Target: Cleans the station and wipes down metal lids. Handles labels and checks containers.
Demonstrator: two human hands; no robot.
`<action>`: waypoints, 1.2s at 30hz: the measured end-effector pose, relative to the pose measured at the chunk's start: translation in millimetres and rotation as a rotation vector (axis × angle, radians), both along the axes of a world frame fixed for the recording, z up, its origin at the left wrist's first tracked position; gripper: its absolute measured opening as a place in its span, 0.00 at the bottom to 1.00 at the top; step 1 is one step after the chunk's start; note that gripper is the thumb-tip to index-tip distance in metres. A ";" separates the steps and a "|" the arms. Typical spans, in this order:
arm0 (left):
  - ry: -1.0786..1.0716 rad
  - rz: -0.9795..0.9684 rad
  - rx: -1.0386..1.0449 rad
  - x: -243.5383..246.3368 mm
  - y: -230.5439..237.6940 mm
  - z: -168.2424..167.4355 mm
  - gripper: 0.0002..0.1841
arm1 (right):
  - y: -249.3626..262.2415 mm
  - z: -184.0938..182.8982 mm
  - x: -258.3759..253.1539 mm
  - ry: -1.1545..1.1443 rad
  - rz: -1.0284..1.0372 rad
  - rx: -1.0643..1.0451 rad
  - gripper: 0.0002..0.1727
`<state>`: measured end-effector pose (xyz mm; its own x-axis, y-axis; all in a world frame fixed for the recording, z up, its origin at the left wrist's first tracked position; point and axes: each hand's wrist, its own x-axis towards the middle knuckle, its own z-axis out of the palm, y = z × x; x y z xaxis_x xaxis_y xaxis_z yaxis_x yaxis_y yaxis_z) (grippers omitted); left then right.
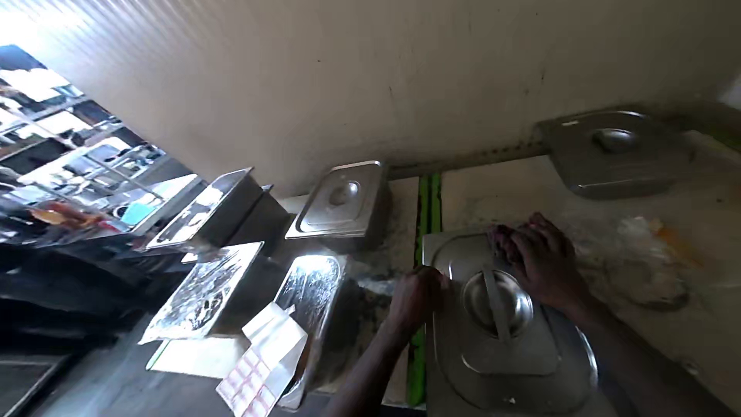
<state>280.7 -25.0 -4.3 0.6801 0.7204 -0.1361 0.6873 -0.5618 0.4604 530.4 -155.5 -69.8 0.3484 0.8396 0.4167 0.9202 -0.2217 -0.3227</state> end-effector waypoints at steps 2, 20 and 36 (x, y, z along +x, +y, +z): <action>-0.062 -0.008 -0.017 -3.3 3.3 -1.8 0.13 | -0.1 1.6 -1.4 -0.005 -0.002 0.003 0.29; 0.142 -0.102 0.549 8.4 -29.2 -18.1 0.14 | 2.0 5.6 -6.4 -0.068 -0.035 -0.047 0.29; 0.616 -0.192 0.259 34.6 -25.5 15.5 0.19 | 4.4 1.2 -6.7 -0.098 -0.054 -0.040 0.28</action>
<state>315.2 -50.4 11.2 0.6531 0.6565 -0.3776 0.6577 -0.7388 -0.1470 523.7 -151.1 -68.6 0.3530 0.8374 0.4173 0.9332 -0.2830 -0.2215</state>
